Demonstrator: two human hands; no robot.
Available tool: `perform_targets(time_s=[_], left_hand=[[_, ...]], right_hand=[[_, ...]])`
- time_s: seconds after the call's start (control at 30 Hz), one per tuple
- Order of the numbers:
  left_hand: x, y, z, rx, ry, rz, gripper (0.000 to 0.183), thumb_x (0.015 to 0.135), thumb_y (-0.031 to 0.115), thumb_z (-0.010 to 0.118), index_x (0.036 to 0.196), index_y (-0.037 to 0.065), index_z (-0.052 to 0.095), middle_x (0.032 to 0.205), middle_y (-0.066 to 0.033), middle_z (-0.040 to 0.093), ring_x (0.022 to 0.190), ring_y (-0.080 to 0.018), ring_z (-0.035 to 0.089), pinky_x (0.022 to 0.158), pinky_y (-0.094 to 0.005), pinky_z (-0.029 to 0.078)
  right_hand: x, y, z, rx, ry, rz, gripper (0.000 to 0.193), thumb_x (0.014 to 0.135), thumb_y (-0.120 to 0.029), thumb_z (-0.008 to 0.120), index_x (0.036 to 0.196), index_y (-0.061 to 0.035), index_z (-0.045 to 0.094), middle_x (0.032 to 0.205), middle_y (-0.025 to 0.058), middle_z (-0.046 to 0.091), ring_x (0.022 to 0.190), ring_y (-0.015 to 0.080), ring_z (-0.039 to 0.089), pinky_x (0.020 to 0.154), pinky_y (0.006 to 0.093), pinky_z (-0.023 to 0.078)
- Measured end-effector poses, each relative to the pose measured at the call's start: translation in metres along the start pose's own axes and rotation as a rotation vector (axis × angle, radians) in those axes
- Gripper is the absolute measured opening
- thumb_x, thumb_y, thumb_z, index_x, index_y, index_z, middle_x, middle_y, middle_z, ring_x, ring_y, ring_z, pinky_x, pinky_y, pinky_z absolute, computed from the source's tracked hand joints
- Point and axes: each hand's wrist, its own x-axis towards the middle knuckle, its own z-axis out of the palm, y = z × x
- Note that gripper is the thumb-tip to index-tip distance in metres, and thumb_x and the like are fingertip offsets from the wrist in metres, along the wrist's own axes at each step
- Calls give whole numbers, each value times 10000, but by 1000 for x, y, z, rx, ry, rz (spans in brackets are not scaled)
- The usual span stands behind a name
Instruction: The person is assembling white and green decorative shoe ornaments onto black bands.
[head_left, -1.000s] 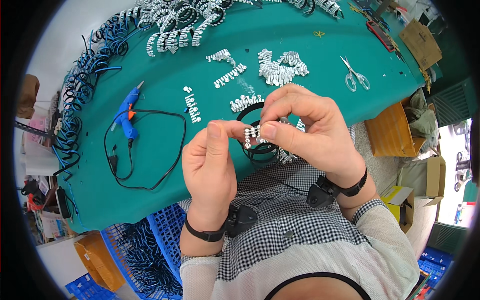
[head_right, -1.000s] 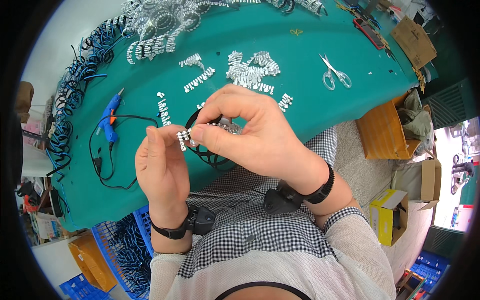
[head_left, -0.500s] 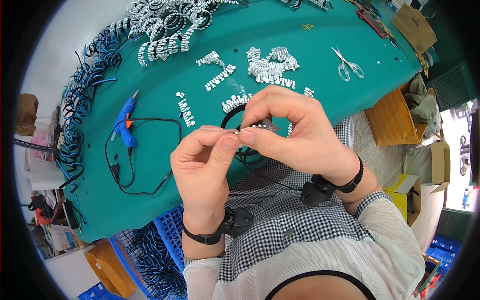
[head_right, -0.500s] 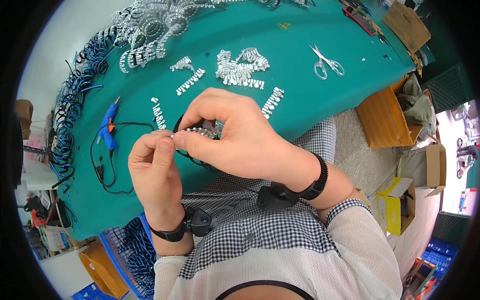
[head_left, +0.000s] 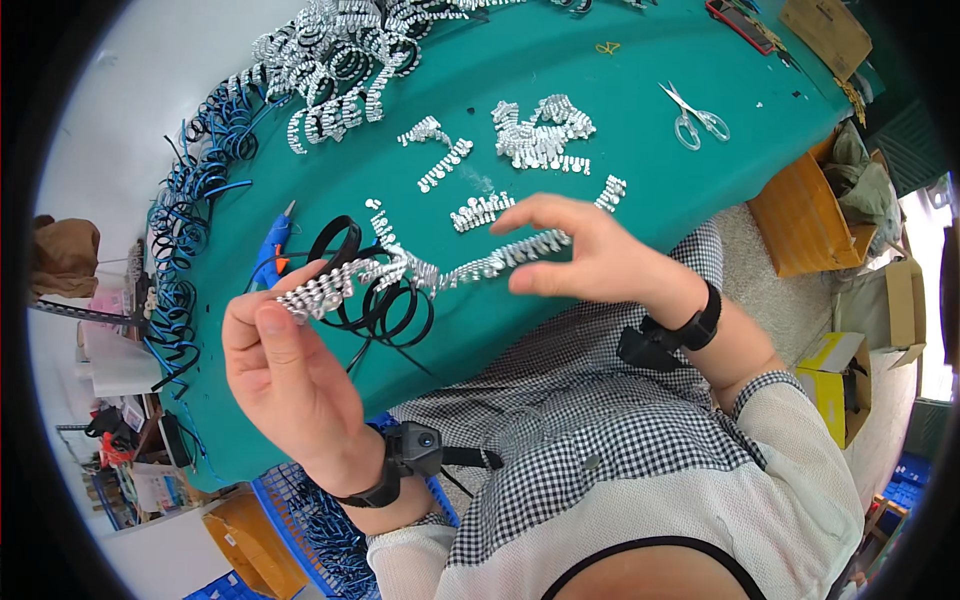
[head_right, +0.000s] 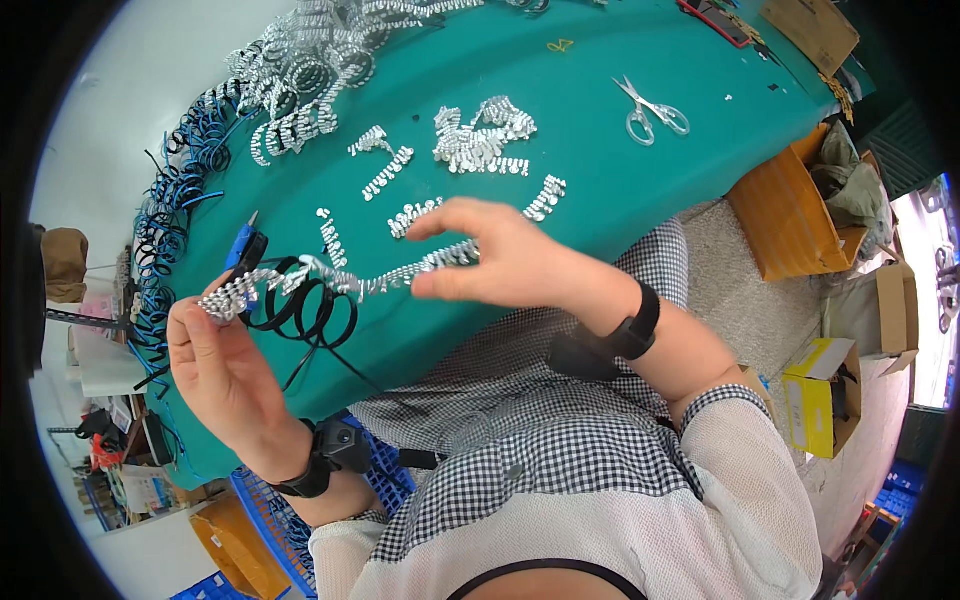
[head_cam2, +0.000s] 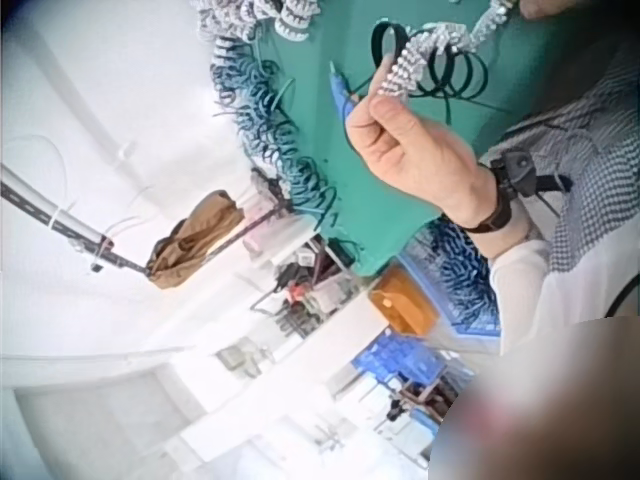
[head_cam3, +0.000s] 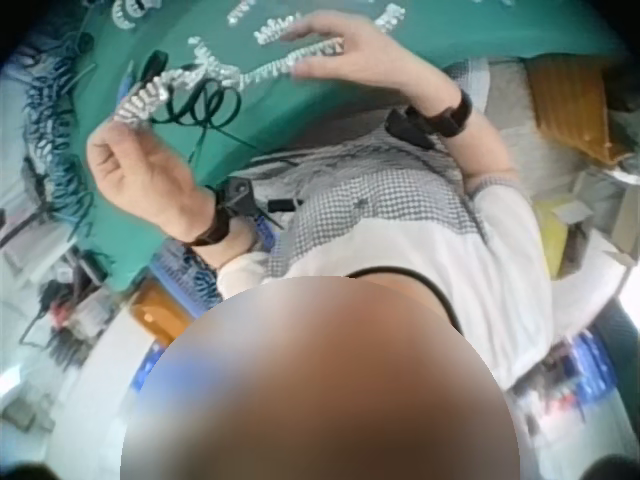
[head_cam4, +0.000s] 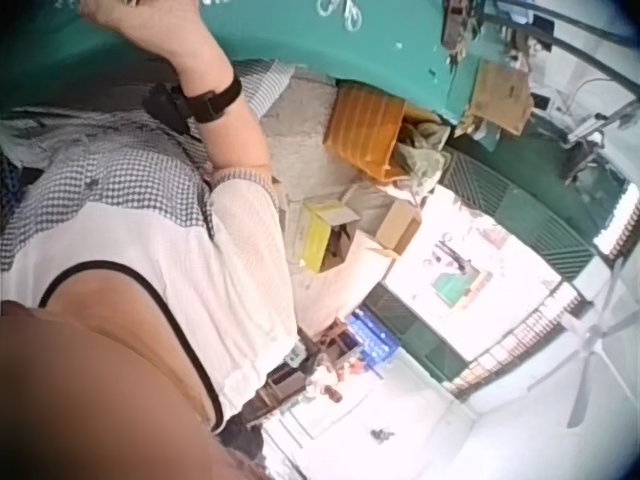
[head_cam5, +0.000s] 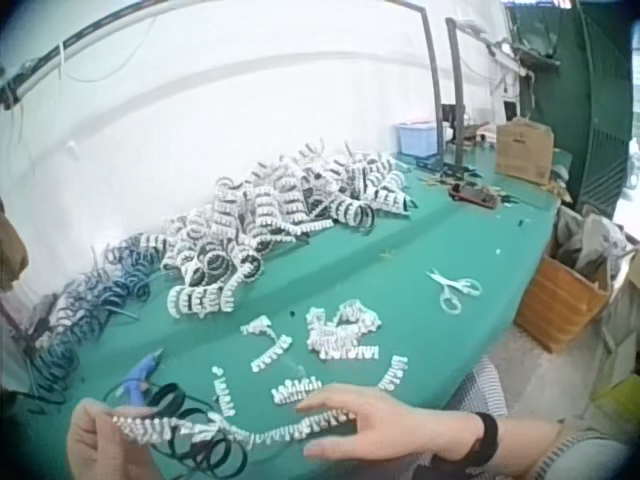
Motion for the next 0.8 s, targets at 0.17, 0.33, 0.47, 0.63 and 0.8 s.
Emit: perform_targets(time_s=[0.17,0.33,0.47,0.63,0.8], left_hand=[[-1,-2,7,1,37,42,147,892,138,502,860,-6,500,798,-121,601,738,-165,584,786,-311,453],[-7,0,22,178,109,137,181,917,166,450,825,12,472,644,-75,552,513,-118,517,510,-212,439],[-9,-2,19,151,138,80,179,916,180,460,822,28,467,588,-34,476,462,-94,424,473,-203,392],[-6,-8,15,61,92,15,168,918,183,460,817,49,464,586,-9,426,427,-75,368,453,-224,373],[-13,-11,27,-54,98,-113,134,914,154,460,833,48,450,544,-7,434,362,-67,351,344,-217,327]], right_hand=[[5,-8,32,-98,50,-163,451,712,-266,690,1067,-21,558,1036,141,589,996,268,548,851,355,421],[4,-20,32,219,-27,15,141,749,-120,613,840,-15,586,889,90,593,833,190,569,746,302,436],[3,-12,20,277,-6,-223,51,767,-48,565,780,-14,529,971,96,560,815,171,565,722,290,434],[-10,-32,0,708,-187,121,122,780,-71,545,697,-17,473,1028,151,551,908,210,576,784,308,434],[-23,-37,-9,918,-326,-70,119,771,-80,532,699,7,495,1163,220,507,917,194,585,818,325,438]])
